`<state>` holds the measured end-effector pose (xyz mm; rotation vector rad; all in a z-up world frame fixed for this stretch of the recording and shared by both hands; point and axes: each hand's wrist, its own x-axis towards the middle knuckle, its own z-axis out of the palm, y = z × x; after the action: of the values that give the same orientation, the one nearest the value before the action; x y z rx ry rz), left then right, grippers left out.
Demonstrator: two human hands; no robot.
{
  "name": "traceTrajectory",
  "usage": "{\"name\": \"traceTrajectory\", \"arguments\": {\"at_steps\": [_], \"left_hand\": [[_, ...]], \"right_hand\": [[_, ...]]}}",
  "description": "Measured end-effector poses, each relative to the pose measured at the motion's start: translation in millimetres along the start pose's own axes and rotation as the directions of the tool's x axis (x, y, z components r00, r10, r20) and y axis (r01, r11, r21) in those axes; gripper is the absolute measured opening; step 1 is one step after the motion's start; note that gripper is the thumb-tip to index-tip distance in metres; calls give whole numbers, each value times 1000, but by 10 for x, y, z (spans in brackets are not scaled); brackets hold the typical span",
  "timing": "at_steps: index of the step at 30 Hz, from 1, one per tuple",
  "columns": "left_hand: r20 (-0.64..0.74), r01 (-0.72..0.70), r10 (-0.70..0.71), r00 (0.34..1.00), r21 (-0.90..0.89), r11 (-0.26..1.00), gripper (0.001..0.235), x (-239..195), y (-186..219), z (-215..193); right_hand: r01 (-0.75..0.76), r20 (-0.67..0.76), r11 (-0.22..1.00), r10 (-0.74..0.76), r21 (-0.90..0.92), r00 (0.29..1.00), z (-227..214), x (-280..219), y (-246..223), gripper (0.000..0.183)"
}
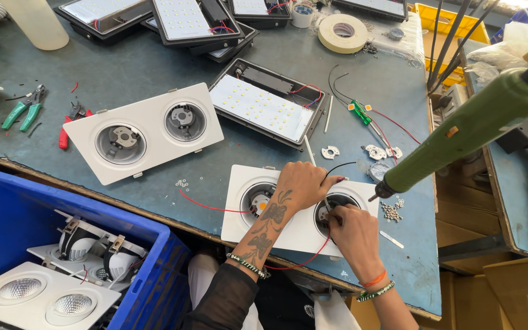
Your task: The person assembles a dual-head LED light fixture. They connect wires to the internal components, secure the LED modules into the housing, and use a power drill to fasten screws. The finished unit is placed into a blue crate.
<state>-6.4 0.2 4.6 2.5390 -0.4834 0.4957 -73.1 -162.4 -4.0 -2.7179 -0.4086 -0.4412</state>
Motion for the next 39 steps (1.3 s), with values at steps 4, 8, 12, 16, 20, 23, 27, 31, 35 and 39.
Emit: {"name": "traceTrajectory", "arguments": {"at_steps": [4, 8, 12, 16, 20, 23, 27, 31, 35, 39], "left_hand": [[13, 11, -11, 1000, -17, 1000, 67, -10, 1, 3], [19, 11, -11, 1000, -6, 1000, 67, -11, 4, -17], [30, 14, -13, 999, -11, 1000, 67, 8, 20, -45], [103, 102, -93, 990, -88, 991, 66, 36, -8, -35], [215, 333, -280, 936, -277, 901, 52, 214, -218, 89], [300, 489, -410, 861, -272, 829, 43, 418, -427, 228], [387, 592, -523, 759, -75, 803, 47, 551, -489, 392], [544, 682, -604, 583, 76, 727, 55, 680, -412, 386], [606, 695, -594, 529, 91, 713, 53, 750, -361, 329], [623, 693, -585, 520, 93, 715, 52, 764, -382, 330]], "right_hand": [[-23, 13, 999, 24, -43, 1000, 53, -9, 30, 13], [-24, -28, 1000, 24, -11, 999, 51, -23, 17, 14], [-20, -57, 999, 22, 36, 998, 44, -30, 3, 13], [-4, -105, 999, 10, 50, 994, 73, 6, -34, 12], [12, -176, 999, -4, 48, 984, 102, 12, -78, 9], [-61, -161, 993, 77, 101, 984, 109, 12, -98, 15], [-44, -162, 991, 64, 123, 985, 114, 29, -93, 23], [32, -181, 992, -9, 125, 983, 129, 75, -62, 20], [81, -139, 985, -60, 150, 989, 150, 118, -16, 18], [109, -146, 983, -87, 147, 985, 163, 148, -15, 15]]}}
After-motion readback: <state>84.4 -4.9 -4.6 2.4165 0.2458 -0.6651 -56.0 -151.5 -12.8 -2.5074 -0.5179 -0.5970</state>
